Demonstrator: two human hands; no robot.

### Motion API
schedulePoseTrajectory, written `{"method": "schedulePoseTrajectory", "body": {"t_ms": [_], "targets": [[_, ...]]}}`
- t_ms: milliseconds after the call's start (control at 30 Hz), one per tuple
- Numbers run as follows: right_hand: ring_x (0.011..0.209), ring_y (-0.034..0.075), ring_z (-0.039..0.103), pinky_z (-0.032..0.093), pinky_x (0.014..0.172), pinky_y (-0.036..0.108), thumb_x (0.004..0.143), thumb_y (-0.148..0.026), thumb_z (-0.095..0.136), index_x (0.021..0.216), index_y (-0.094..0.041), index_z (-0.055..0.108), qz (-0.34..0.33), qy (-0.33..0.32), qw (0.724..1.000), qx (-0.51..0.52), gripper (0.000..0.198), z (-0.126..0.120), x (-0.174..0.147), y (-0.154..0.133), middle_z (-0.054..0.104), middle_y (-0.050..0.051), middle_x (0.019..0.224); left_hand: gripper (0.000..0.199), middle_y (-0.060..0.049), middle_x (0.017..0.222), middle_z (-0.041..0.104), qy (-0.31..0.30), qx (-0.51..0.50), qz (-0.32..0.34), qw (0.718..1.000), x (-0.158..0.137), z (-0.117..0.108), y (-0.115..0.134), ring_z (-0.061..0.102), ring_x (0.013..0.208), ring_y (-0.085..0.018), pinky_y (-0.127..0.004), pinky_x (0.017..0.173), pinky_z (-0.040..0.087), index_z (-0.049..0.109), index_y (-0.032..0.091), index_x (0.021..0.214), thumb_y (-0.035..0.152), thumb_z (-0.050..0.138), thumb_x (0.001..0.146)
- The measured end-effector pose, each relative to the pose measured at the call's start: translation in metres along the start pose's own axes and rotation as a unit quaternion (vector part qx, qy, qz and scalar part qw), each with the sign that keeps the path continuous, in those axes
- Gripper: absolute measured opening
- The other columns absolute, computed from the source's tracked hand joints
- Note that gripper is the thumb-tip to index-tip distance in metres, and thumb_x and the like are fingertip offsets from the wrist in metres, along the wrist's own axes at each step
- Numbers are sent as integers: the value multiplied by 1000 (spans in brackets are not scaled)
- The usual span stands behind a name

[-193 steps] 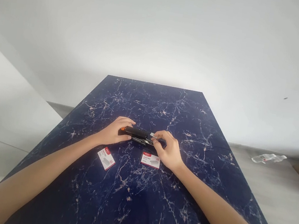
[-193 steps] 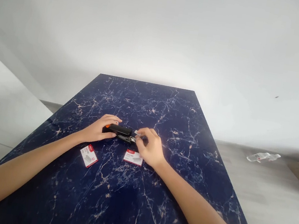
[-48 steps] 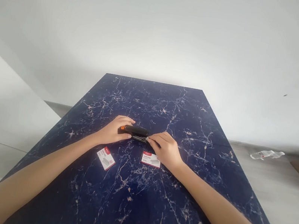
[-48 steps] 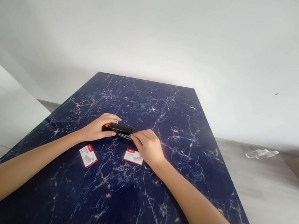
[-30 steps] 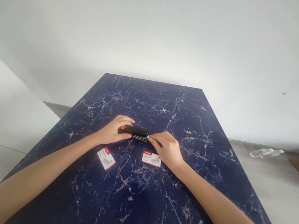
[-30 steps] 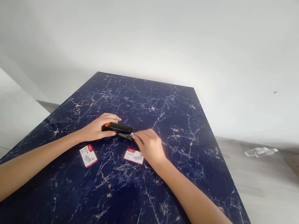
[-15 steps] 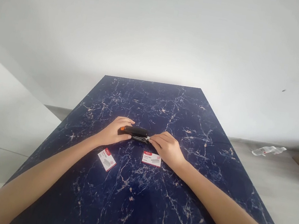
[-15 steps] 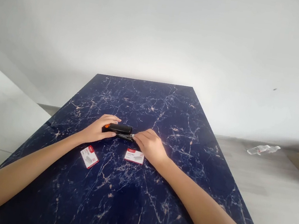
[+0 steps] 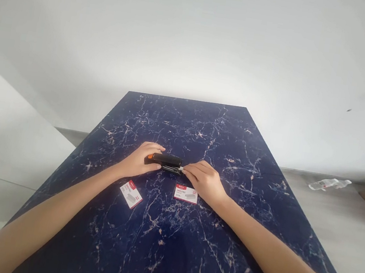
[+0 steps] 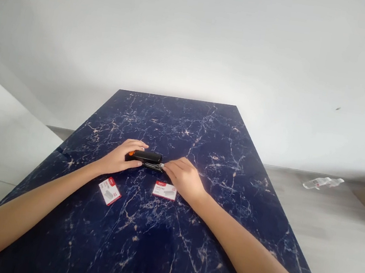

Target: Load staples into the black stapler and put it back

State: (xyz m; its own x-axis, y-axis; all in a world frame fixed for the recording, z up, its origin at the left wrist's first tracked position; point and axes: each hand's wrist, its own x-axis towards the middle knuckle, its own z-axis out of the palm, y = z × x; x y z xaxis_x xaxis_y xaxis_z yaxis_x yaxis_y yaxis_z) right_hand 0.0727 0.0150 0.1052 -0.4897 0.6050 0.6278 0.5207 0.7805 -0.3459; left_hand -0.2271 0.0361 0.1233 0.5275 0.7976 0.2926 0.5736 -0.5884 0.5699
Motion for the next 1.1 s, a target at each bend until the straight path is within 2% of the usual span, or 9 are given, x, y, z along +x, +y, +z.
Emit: {"method": "schedulePoseTrajectory", "body": {"t_ms": [400,767,967,1100], "targets": [[91,22,68,59,88,41,103,-22,58,106,-23,77,3,-7,1000,6,20,0,0,1,78,6,101,41,-9,142,61,-4,2,-6,1000,0,-1,1,46,139,-31,-57,116,39,63,27,130,41,70,93],[88,22,67,59,84,39,103,-21,58,100,-22,77,6,-22,1000,6,19,0,1,2,77,6,96,42,-9,143,61,-7,4,-7,1000,0,0,-1,45,139,-31,-58,117,38,63,26,131,42,70,93],[86,21,69,58,78,36,100,-24,63,95,-22,76,30,-48,998,16,14,0,3,2,75,7,94,40,-9,143,61,-5,3,-1,1000,0,0,0,46,139,-32,-59,117,38,64,27,129,41,70,93],[86,20,68,56,77,33,100,-22,60,93,-21,72,75,-20,997,15,14,-12,8,-1,74,6,94,40,-9,142,61,-3,5,-4,1000,0,-1,0,46,139,-31,-58,116,39,64,27,129,40,70,93]]}}
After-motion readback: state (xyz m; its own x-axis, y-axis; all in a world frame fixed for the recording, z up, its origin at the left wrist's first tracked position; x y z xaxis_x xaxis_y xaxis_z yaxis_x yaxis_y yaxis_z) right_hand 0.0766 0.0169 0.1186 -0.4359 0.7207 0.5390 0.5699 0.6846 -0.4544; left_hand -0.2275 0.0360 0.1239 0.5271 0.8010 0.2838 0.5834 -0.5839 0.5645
